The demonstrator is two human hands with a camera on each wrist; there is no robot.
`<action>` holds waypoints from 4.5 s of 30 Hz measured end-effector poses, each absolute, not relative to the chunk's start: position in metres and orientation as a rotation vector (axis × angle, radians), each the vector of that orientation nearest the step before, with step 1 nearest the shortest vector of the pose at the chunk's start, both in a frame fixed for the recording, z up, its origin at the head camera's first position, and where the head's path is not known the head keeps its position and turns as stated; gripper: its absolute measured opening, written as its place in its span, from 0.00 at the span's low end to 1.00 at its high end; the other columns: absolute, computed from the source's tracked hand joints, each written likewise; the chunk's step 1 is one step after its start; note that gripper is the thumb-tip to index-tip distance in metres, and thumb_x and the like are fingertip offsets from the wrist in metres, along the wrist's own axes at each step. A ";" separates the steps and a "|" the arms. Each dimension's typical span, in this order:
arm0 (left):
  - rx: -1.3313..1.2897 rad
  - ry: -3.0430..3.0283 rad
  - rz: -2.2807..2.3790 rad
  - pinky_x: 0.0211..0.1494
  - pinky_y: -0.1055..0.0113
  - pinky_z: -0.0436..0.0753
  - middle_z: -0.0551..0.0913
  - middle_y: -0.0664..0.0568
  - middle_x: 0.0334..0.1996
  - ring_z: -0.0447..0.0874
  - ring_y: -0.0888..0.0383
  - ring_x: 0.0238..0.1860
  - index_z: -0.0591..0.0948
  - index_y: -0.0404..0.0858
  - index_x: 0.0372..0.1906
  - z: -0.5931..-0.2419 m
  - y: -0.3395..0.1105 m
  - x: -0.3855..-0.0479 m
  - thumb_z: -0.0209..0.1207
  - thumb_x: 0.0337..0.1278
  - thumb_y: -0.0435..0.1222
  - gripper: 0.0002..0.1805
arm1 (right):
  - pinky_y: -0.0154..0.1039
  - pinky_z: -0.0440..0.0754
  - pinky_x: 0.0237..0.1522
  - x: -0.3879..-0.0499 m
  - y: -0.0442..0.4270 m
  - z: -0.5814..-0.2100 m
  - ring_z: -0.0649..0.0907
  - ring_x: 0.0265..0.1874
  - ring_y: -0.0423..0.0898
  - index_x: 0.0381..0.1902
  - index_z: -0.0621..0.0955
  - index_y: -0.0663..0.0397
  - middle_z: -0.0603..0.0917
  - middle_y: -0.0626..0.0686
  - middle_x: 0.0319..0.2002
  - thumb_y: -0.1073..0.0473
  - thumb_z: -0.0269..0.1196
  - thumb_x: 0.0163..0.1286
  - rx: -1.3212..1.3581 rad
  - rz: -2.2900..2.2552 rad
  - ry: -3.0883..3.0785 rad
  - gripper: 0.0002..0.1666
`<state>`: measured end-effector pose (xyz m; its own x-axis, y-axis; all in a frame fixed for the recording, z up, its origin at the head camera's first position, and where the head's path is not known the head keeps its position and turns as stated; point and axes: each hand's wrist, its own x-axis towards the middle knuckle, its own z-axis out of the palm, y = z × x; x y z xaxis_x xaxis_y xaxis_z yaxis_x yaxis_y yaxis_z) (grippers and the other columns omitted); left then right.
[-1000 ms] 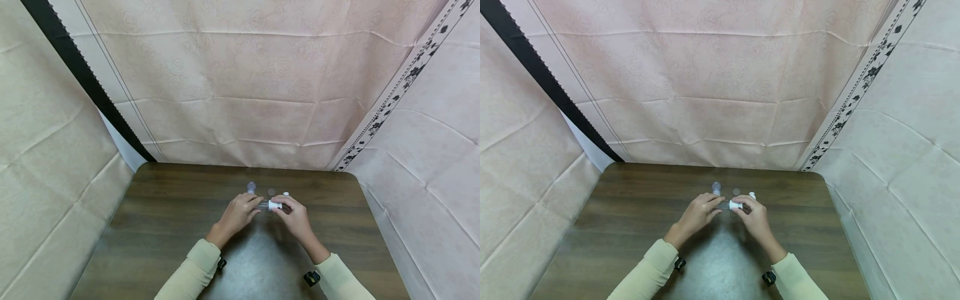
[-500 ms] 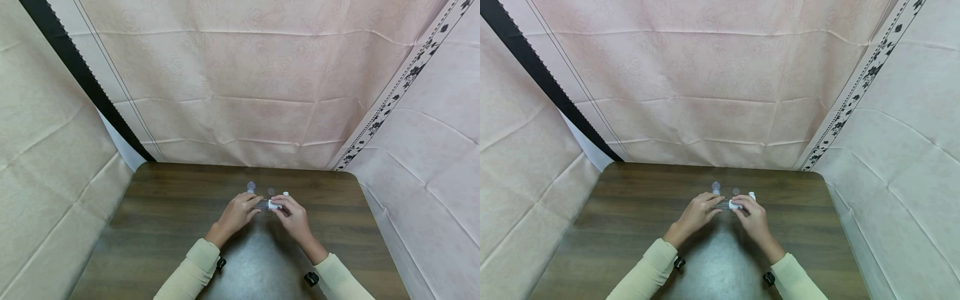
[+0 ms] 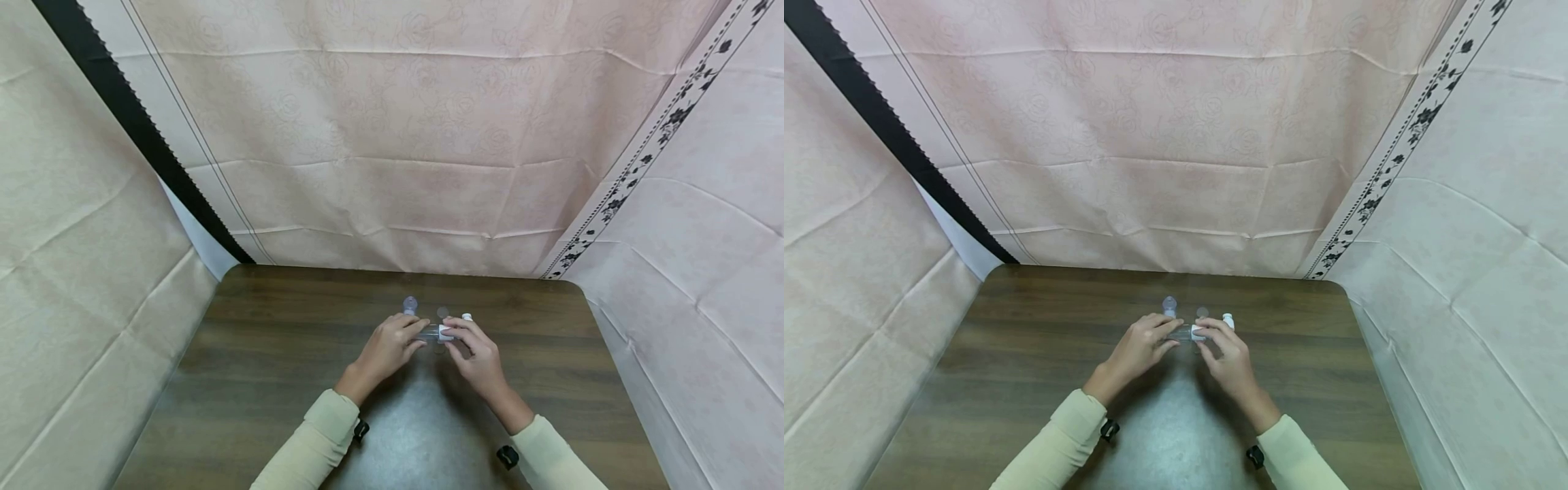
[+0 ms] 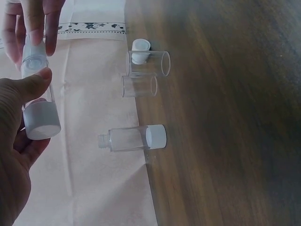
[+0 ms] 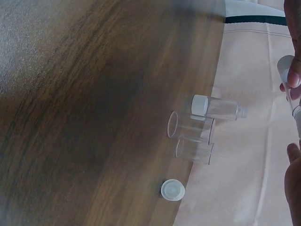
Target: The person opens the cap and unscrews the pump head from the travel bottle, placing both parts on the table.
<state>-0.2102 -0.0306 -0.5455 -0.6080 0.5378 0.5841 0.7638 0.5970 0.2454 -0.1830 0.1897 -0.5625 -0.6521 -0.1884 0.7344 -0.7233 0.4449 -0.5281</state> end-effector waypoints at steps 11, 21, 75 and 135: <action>-1.016 -2.372 -0.626 0.51 0.61 0.86 0.89 0.49 0.48 0.87 0.55 0.48 0.87 0.40 0.58 -0.547 -0.032 -0.212 0.76 0.54 0.38 0.24 | 0.30 0.76 0.64 -0.178 0.194 -0.551 0.83 0.61 0.56 0.53 0.85 0.64 0.83 0.63 0.59 0.79 0.74 0.54 0.673 1.385 -2.136 0.27; -1.014 -2.384 -0.607 0.53 0.59 0.86 0.88 0.51 0.49 0.86 0.56 0.50 0.86 0.41 0.58 -0.546 -0.032 -0.211 0.75 0.56 0.39 0.23 | 0.35 0.83 0.59 -0.174 0.203 -0.543 0.85 0.59 0.43 0.61 0.79 0.70 0.84 0.53 0.59 0.74 0.69 0.65 0.205 2.030 -2.107 0.26; -1.077 -2.313 -0.447 0.50 0.64 0.86 0.89 0.49 0.45 0.87 0.56 0.46 0.88 0.37 0.53 -0.547 -0.027 -0.213 0.75 0.57 0.36 0.19 | 0.36 0.86 0.54 -0.202 0.205 -0.527 0.88 0.46 0.42 0.62 0.76 0.72 0.80 0.55 0.52 0.68 0.59 0.78 -0.200 2.846 -2.224 0.19; -1.058 -2.372 -0.566 0.51 0.62 0.86 0.88 0.49 0.48 0.86 0.55 0.50 0.86 0.39 0.57 -0.551 -0.030 -0.214 0.73 0.60 0.41 0.22 | 0.25 0.84 0.48 -0.178 0.185 -0.554 0.86 0.52 0.46 0.40 0.88 0.58 0.87 0.57 0.53 0.79 0.69 0.62 0.434 1.607 -2.301 0.14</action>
